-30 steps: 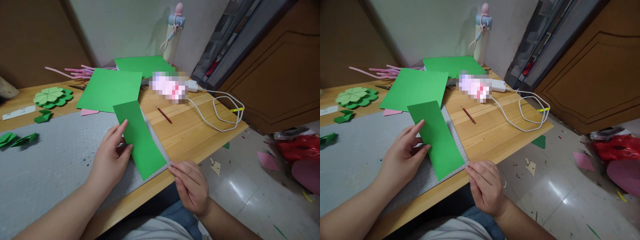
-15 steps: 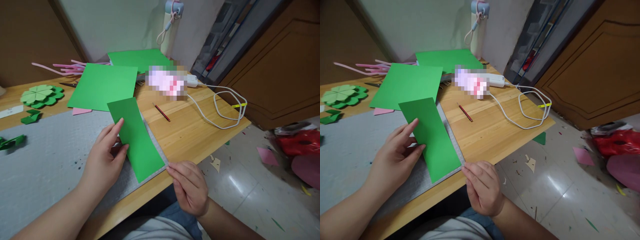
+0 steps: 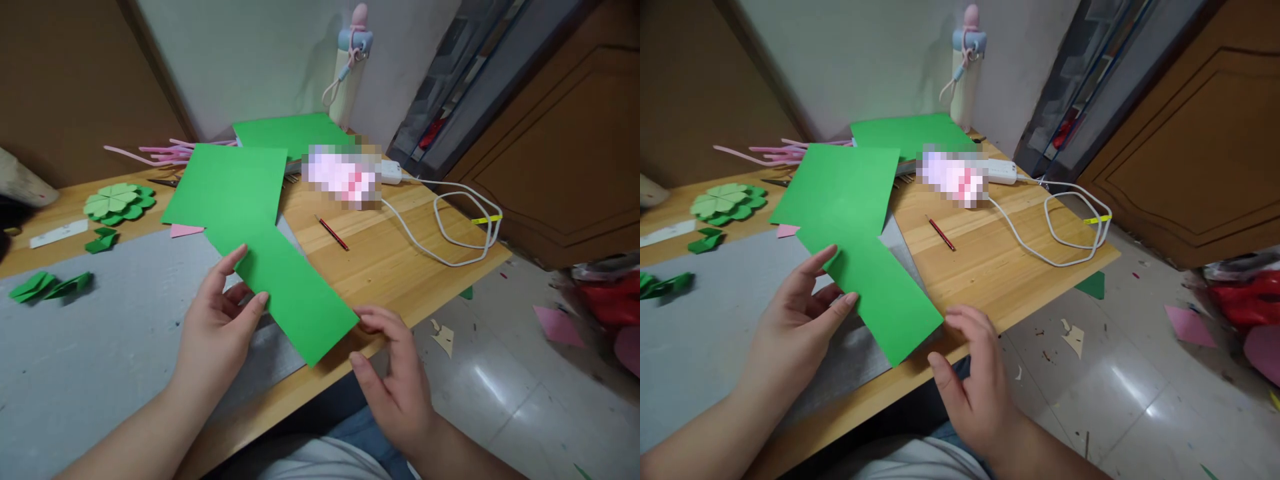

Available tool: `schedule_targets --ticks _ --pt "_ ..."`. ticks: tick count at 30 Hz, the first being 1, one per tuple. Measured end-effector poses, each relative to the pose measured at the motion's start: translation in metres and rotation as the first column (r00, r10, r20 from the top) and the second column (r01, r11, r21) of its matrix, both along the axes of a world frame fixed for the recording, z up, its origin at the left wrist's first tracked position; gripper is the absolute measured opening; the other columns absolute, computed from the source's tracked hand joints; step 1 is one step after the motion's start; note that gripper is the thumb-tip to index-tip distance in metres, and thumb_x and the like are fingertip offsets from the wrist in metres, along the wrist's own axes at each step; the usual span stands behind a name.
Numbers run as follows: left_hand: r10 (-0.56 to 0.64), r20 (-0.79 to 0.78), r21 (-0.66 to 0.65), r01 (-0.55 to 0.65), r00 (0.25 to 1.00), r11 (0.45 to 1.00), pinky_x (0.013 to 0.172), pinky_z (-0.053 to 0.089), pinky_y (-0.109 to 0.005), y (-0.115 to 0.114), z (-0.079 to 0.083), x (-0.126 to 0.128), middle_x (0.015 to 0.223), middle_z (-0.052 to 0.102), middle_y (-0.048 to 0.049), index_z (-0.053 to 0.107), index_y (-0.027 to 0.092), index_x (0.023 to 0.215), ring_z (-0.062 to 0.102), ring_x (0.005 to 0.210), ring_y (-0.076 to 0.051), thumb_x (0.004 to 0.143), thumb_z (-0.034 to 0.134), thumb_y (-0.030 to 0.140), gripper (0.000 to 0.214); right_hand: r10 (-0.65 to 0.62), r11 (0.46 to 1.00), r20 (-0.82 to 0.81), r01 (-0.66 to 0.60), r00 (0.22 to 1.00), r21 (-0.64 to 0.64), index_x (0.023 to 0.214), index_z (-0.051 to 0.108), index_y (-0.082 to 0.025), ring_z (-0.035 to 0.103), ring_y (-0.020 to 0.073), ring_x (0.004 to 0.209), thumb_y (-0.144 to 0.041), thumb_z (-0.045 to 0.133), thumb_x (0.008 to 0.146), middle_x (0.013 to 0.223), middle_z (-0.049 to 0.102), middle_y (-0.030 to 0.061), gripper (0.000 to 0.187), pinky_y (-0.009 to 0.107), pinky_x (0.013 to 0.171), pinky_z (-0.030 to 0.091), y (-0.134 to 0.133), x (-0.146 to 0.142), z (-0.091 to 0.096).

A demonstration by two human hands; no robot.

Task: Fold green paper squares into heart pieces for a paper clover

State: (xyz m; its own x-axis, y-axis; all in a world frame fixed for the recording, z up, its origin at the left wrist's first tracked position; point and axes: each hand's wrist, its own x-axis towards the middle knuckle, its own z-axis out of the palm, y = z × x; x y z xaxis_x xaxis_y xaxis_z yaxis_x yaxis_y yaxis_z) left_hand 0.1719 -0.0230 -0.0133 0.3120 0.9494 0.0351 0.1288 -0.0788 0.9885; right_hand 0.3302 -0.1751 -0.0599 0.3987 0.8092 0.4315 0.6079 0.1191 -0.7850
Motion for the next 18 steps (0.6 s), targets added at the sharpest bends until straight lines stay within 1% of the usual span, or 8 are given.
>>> schedule_targets --ticks 4,6,9,10,12,13,15,18 --pt "0.078 0.104 -0.001 -0.078 0.992 0.997 0.072 0.055 -0.023 -0.013 0.007 0.000 0.111 0.053 -0.0002 0.052 0.028 0.115 0.059 0.084 -0.011 0.075 0.065 0.021 0.042 0.118 0.992 -0.413 -0.127 0.903 0.004 0.131 0.034 -0.025 0.064 0.0192 0.095 -0.024 0.056 0.087 0.119 0.057 0.0129 0.049 0.031 0.076 0.056 0.021 -0.016 0.019" --pt "0.083 0.109 0.023 -0.086 0.990 0.996 0.072 0.055 -0.026 -0.018 0.010 -0.004 0.110 0.051 -0.0001 0.049 0.030 0.114 0.059 0.084 -0.012 0.076 0.065 0.021 0.043 0.197 0.979 -0.508 -0.199 0.839 0.051 0.129 0.034 -0.026 0.068 0.0155 0.079 -0.022 0.052 0.089 0.108 0.065 0.0090 0.044 0.027 0.068 0.058 0.032 -0.020 0.027" --pt "0.137 0.102 0.153 -0.152 0.985 0.977 0.085 0.053 -0.036 -0.018 0.023 -0.019 0.119 0.045 -0.0002 0.033 0.039 0.127 0.059 0.094 -0.015 0.077 0.064 0.022 0.062 0.168 0.986 -0.448 -0.154 0.878 0.067 0.113 0.049 -0.026 0.067 0.0127 0.067 -0.019 0.054 0.088 0.093 0.069 0.0027 0.026 0.022 0.058 0.057 0.045 -0.010 0.039" --pt "0.195 0.084 0.241 -0.210 0.977 0.948 0.093 0.049 -0.040 -0.016 0.029 -0.026 0.124 0.042 0.0000 0.026 0.042 0.132 0.057 0.103 -0.017 0.078 0.064 0.022 0.068 0.143 0.990 -0.395 -0.129 0.907 0.063 0.107 0.054 -0.025 0.066 0.0124 0.063 -0.019 0.055 0.087 0.086 0.069 0.0010 0.021 0.020 0.054 0.055 0.048 -0.002 0.044" --pt "0.367 -0.039 0.460 -0.309 0.929 0.832 0.108 0.032 -0.046 -0.011 0.043 -0.042 0.137 0.033 0.0013 0.021 0.046 0.135 0.040 0.126 -0.022 0.084 0.060 0.027 0.067 0.147 0.989 -0.272 -0.149 0.951 0.014 0.102 0.058 -0.023 0.065 0.0134 0.062 -0.019 0.057 0.086 0.079 0.068 0.0001 0.016 0.020 0.051 0.053 0.053 0.018 0.058" --pt "0.413 -0.144 0.575 -0.264 0.899 0.775 0.110 0.026 -0.050 -0.009 0.049 -0.049 0.141 0.030 0.0005 0.025 0.044 0.135 0.033 0.132 -0.027 0.081 0.064 0.031 0.068 0.184 0.981 -0.177 -0.192 0.967 -0.026 0.098 0.061 -0.022 0.065 0.0143 0.066 -0.020 0.058 0.085 0.080 0.067 0.0008 0.013 0.021 0.052 0.053 0.055 0.028 0.068" --pt "0.288 -0.405 0.649 0.051 0.868 0.759 0.109 0.026 -0.053 -0.007 0.057 -0.059 0.139 0.038 -0.0020 0.036 0.039 0.134 0.034 0.131 -0.032 0.076 0.069 0.036 0.067 0.297 0.948 0.015 -0.294 0.955 -0.121 0.095 0.064 -0.022 0.065 0.0159 0.072 -0.022 0.059 0.085 0.082 0.068 0.0010 0.012 0.025 0.059 0.054 0.062 0.046 0.090" --pt "-0.170 -0.624 0.370 0.480 0.763 0.795 0.093 0.046 -0.043 -0.012 0.057 -0.058 0.116 0.062 -0.0008 0.038 0.041 0.136 0.058 0.109 -0.026 0.086 0.057 0.030 0.054 0.509 0.860 0.178 -0.487 0.842 -0.155 0.099 0.065 -0.025 0.064 0.0172 0.085 -0.022 0.059 0.085 0.094 0.068 0.0005 0.015 0.030 0.072 0.054 0.078 0.059 0.118"
